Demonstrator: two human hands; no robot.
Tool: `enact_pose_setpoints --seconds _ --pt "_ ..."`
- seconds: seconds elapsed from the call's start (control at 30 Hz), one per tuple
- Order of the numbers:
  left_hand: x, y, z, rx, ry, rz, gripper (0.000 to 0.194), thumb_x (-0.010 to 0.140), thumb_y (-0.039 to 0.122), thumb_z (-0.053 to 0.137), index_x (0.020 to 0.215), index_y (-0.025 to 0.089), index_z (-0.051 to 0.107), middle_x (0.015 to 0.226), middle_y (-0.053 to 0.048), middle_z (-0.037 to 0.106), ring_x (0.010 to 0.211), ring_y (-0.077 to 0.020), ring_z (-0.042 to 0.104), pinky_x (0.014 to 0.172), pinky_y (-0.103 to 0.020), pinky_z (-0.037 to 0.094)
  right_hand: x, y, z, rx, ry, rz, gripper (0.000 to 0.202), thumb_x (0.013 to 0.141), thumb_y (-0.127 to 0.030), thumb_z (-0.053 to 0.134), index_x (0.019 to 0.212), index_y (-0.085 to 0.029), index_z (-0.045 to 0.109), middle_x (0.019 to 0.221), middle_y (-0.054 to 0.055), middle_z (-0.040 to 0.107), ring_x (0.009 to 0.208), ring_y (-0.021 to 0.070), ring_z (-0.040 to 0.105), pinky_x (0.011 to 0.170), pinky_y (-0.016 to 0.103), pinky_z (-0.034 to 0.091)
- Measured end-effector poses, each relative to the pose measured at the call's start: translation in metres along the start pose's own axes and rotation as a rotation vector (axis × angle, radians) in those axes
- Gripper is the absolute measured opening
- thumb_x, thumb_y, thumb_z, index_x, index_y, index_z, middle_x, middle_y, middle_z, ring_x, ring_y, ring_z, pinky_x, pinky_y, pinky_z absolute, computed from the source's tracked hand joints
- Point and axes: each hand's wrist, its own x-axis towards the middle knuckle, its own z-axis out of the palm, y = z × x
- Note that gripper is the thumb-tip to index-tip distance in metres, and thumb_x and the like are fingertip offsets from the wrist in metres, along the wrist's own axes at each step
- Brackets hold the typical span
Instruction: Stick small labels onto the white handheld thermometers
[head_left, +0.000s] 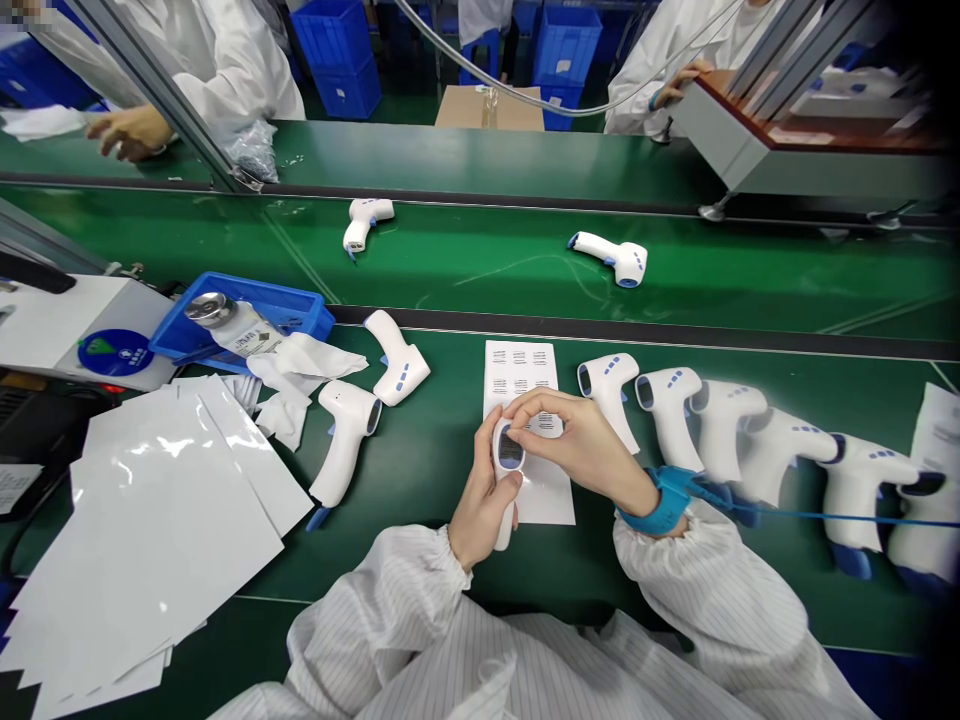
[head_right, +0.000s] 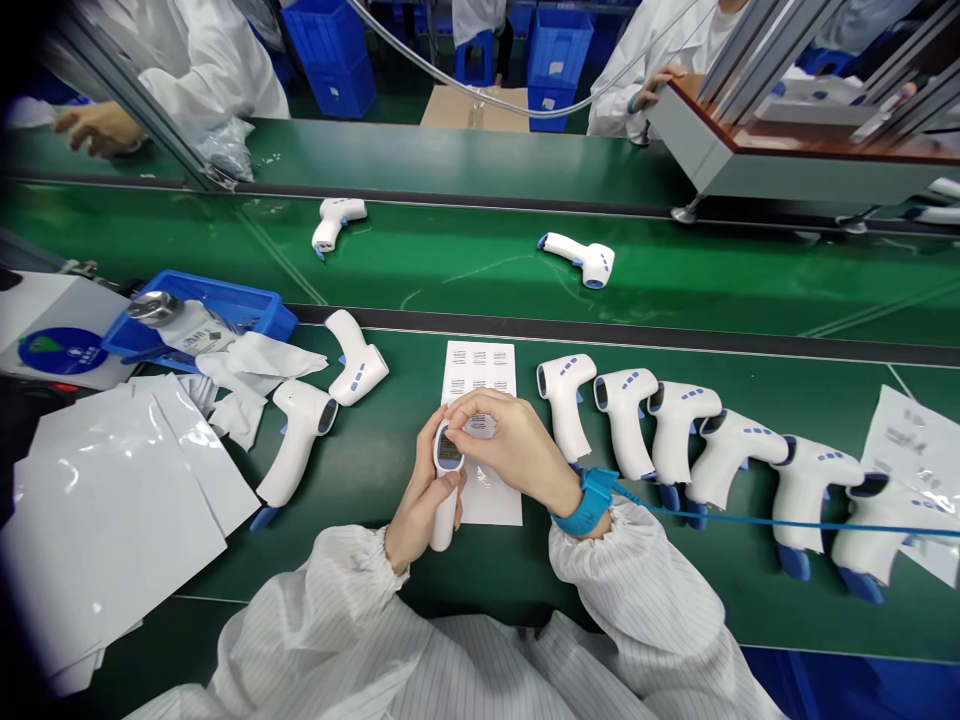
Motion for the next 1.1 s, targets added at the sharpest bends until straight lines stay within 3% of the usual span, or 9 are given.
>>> enact_pose_setpoints --seconds 0.13,0.27,0.43,0.6,0.8,0.97,1.1 --pt "0.0005 0.0004 0.0005 -0.006 0.021 -0.042 0.062 0.094 0.032 0.040 0.148 0.037 0.011 0.109 -0.006 0.055 0.042 -0.0032 0.043 0.042 -0.023 0.043 0.0000 0.0008 0.0002 -0.003 0.001 -0.008 0.009 0.079 -0.015 0.063 0.073 -0.022 0.062 0.091 0.001 0.070 0.091 0.0191 0.066 0.085 0.037 0.052" --pt "0.0010 0.0004 0.0013 0.006 0.051 -0.074 0.061 0.094 0.029 0.037 0.149 0.035 0.010 0.083 0.000 0.054 0.040 -0.0053 0.042 0.041 -0.022 0.042 -0.0004 0.0010 0.0009 -0.003 0.011 -0.006 0.008 0.079 -0.016 0.063 0.073 -0.022 0.062 0.091 0.001 0.070 0.091 0.0197 0.066 0.085 0.037 0.052" --pt "0.0008 0.0006 0.0023 0.008 0.061 -0.070 0.061 0.094 0.027 0.036 0.149 0.034 0.011 0.075 0.002 0.049 0.043 -0.0070 0.042 0.042 -0.022 0.042 -0.0008 0.0003 0.0025 -0.015 0.030 0.001 0.011 0.077 -0.012 0.063 0.073 -0.022 0.062 0.090 0.001 0.070 0.090 0.0188 0.066 0.085 0.036 0.051" --pt "-0.0004 0.0011 0.0031 0.011 0.063 -0.073 0.061 0.094 0.024 0.035 0.149 0.034 0.012 0.079 0.001 0.050 0.044 -0.0073 0.041 0.042 -0.022 0.042 -0.0008 0.0006 0.0048 -0.025 0.047 0.009 0.013 0.076 -0.010 0.063 0.071 -0.022 0.060 0.090 0.001 0.070 0.091 0.0183 0.066 0.085 0.034 0.051" --pt "-0.0002 0.0007 0.0039 0.014 0.066 -0.061 0.060 0.093 0.024 0.035 0.149 0.033 0.013 0.098 -0.004 0.055 0.046 -0.0060 0.042 0.042 -0.022 0.042 -0.0016 0.0022 0.0063 -0.044 0.067 0.009 0.013 0.075 -0.011 0.062 0.070 -0.022 0.060 0.088 0.001 0.070 0.090 0.0188 0.066 0.085 0.035 0.050" --pt "-0.0005 0.0013 0.0043 0.006 0.065 -0.043 0.058 0.094 0.028 0.037 0.148 0.033 0.015 0.098 -0.004 0.055 0.046 -0.0064 0.041 0.042 -0.022 0.042 -0.0015 0.0011 0.0070 -0.061 0.066 0.008 0.013 0.075 -0.011 0.060 0.071 -0.022 0.059 0.087 0.000 0.069 0.091 0.0191 0.065 0.085 0.035 0.050" --pt "0.0034 0.0085 0.0068 -0.009 0.098 -0.017 0.047 0.094 0.034 0.040 0.139 0.032 0.028 0.112 -0.006 0.051 0.060 -0.0103 0.049 0.045 -0.023 0.049 -0.0007 -0.0005 0.0070 -0.105 0.033 0.015 0.011 0.078 -0.014 0.060 0.072 -0.023 0.057 0.089 0.001 0.067 0.091 0.0200 0.064 0.084 0.037 0.049"
